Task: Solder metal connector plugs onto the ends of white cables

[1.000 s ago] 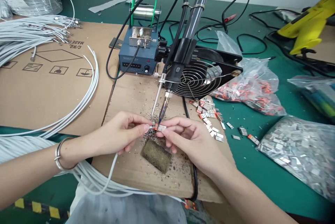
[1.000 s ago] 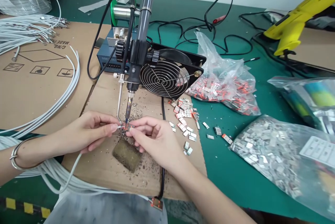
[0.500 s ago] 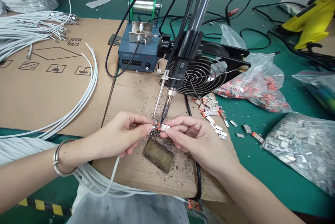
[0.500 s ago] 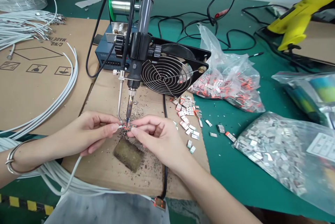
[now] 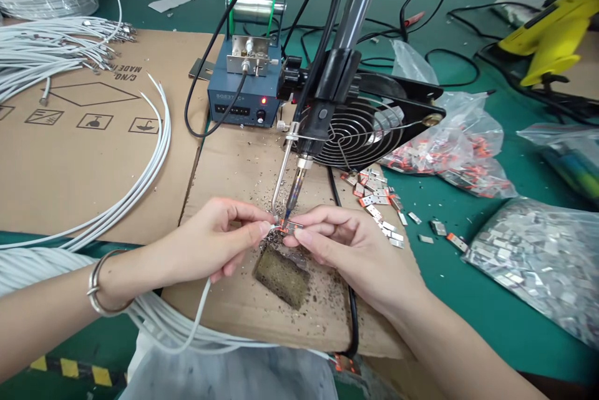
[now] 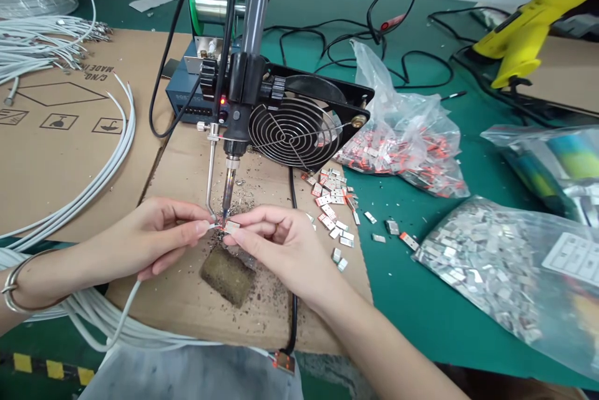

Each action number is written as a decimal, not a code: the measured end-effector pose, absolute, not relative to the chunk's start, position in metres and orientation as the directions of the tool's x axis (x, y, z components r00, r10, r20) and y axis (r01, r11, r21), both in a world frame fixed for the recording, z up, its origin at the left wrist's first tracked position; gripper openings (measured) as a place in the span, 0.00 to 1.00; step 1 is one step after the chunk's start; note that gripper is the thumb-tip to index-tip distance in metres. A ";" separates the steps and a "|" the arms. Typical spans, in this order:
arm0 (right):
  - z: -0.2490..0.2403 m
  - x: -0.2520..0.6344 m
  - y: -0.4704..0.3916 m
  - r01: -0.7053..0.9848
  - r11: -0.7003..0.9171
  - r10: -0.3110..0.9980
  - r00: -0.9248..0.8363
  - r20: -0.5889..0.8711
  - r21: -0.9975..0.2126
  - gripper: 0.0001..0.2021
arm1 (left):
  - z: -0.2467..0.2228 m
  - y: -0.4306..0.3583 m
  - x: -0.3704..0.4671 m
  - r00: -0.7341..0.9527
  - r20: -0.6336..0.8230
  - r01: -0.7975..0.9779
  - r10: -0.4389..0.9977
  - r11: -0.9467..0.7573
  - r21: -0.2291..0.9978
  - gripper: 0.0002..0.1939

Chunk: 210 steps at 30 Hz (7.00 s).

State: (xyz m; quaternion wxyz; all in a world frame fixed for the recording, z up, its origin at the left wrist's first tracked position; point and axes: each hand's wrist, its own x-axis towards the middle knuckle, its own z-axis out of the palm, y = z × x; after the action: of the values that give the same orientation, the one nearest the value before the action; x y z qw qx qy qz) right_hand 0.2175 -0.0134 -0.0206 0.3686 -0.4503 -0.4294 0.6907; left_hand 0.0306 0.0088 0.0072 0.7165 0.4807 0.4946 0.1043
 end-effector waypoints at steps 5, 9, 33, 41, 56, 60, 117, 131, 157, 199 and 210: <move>-0.019 0.216 -0.012 -0.072 -0.362 0.905 -0.267 -0.332 -0.929 0.07 | 0.008 0.009 0.029 0.461 -0.638 0.410 0.616 0.490 0.769 0.12; -0.021 0.217 -0.012 -0.088 -0.340 0.906 -0.299 -0.300 -0.936 0.07 | 0.009 0.009 0.029 0.473 -0.633 0.379 0.613 0.507 0.774 0.12; -0.020 0.214 -0.013 -0.031 -0.288 0.929 -0.252 -0.272 -0.957 0.04 | 0.006 0.009 0.030 0.454 -0.626 0.394 0.634 0.487 0.780 0.11; -0.020 0.215 -0.012 -0.011 -0.305 0.914 -0.285 -0.290 -0.952 0.04 | 0.004 0.010 0.031 0.434 -0.567 0.355 0.700 0.445 0.822 0.06; -0.021 0.219 -0.013 -0.076 -0.355 0.890 -0.331 -0.312 -0.932 0.06 | 0.006 0.007 0.034 0.445 -0.521 0.293 0.728 0.432 0.853 0.04; -0.022 0.220 -0.013 -0.083 -0.371 0.886 -0.328 -0.326 -0.925 0.06 | 0.004 0.006 0.032 0.463 -0.506 0.269 0.728 0.429 0.863 0.05; -0.021 0.220 -0.011 -0.044 -0.341 0.889 -0.340 -0.307 -0.939 0.06 | 0.000 0.010 0.028 0.473 -0.450 0.401 0.758 0.269 0.875 0.10; -0.021 0.222 -0.012 -0.035 -0.367 0.885 -0.321 -0.337 -0.930 0.10 | 0.001 0.013 0.029 0.461 -0.447 0.377 0.767 0.287 0.881 0.08; -0.023 0.221 -0.025 0.470 0.467 0.874 -0.375 0.309 -0.749 0.06 | -0.011 0.000 0.023 0.574 -0.425 0.407 0.700 0.207 0.890 0.11; -0.024 0.219 -0.014 0.048 -0.225 0.924 -0.305 -0.229 -0.973 0.06 | -0.007 0.003 0.026 0.468 -0.352 0.362 0.810 0.187 0.913 0.11; -0.021 0.220 -0.014 0.032 -0.239 0.919 -0.317 -0.236 -0.971 0.06 | -0.006 0.001 0.026 0.459 -0.350 0.360 0.817 0.189 0.914 0.11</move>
State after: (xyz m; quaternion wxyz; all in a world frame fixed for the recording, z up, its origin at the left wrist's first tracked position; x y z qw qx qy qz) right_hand 0.2203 -0.0142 -0.0212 0.3504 -0.4678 -0.5079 0.6328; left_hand 0.0259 0.0014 -0.0056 0.6000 0.6077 0.4842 0.1902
